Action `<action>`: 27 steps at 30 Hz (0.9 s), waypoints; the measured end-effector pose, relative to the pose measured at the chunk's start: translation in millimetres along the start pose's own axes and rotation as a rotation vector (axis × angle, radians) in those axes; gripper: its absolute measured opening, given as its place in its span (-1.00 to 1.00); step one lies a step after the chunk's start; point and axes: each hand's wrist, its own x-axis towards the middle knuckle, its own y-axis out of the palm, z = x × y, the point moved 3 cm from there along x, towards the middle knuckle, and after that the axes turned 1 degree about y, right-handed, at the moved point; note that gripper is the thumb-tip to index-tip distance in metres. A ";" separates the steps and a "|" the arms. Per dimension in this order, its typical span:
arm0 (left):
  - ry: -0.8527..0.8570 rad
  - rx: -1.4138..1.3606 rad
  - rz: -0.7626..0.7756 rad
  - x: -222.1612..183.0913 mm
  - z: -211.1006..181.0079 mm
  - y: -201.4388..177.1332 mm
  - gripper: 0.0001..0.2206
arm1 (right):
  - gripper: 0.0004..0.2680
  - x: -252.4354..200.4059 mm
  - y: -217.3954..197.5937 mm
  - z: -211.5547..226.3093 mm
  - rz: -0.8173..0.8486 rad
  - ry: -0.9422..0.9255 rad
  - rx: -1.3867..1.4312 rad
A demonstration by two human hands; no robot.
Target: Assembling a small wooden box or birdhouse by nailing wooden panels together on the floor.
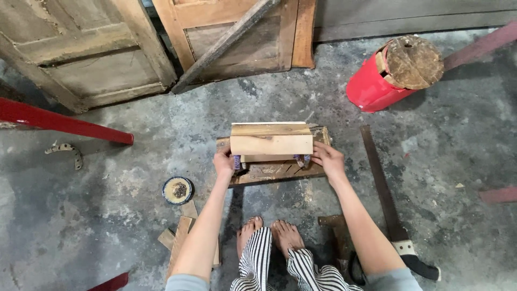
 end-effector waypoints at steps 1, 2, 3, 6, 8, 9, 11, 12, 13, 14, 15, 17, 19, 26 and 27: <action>0.011 -0.005 -0.004 -0.8 -1.0 -0.5 -0.69 | -0.77 -11.8 -9.6 7.2 -0.009 -0.014 -0.035; 0.022 -0.010 -0.008 -0.8 -1.6 -2.4 -0.69 | -0.76 -23.5 -17.7 14.3 -0.016 -0.027 -0.070; 0.025 -0.010 -0.006 -3.0 -2.6 -3.2 -0.69 | -0.76 -42.3 -22.1 11.8 -0.020 -0.029 -0.069; 0.032 -0.002 -0.019 -11.3 -5.9 -4.3 -0.70 | -0.79 -83.1 -25.1 -11.5 -0.020 -0.061 -0.258; 0.050 0.020 -0.035 -19.7 -8.0 -4.5 -0.71 | -0.81 -96.2 -10.4 -54.5 0.120 -0.054 -0.324; 0.046 0.022 -0.035 -23.8 -5.4 0.2 -0.71 | -0.81 -103.1 4.4 -45.6 0.123 -0.050 -0.325; 0.048 -0.028 -0.085 -30.9 0.2 3.2 -0.69 | -0.80 -122.8 45.2 -20.7 0.272 -0.436 -0.683; 0.055 -0.026 -0.086 -35.0 -5.4 1.0 -0.69 | -0.80 -121.5 58.1 -12.2 0.267 -0.440 -0.678; 0.029 -0.124 -0.086 -39.2 -10.2 -1.4 -0.70 | -0.71 -122.0 73.1 -1.9 0.291 -0.552 -0.812; 0.000 -0.224 -0.084 -43.8 -14.6 -2.3 -0.70 | -0.58 -122.3 87.3 8.0 0.312 -0.664 -0.949; 0.006 -0.224 -0.084 -43.7 -12.2 -0.5 -0.70 | -0.58 -115.2 94.2 2.4 0.308 -0.668 -0.947; 0.026 -0.151 -0.081 -41.1 -6.2 0.9 -0.71 | -0.49 -102.1 114.6 -13.2 0.334 -0.769 -1.365; 0.024 -0.113 -0.072 -44.4 -0.7 1.0 -0.71 | -0.43 -91.7 119.5 -36.9 0.363 -0.757 -1.402; 0.051 -0.151 0.013 -18.5 38.0 17.5 -0.69 | -0.31 -73.3 124.7 -55.5 0.401 -0.701 -1.523; 0.049 -0.151 0.010 -24.4 31.4 13.7 -0.69 | -0.31 -73.5 125.0 -55.6 0.405 -0.704 -1.522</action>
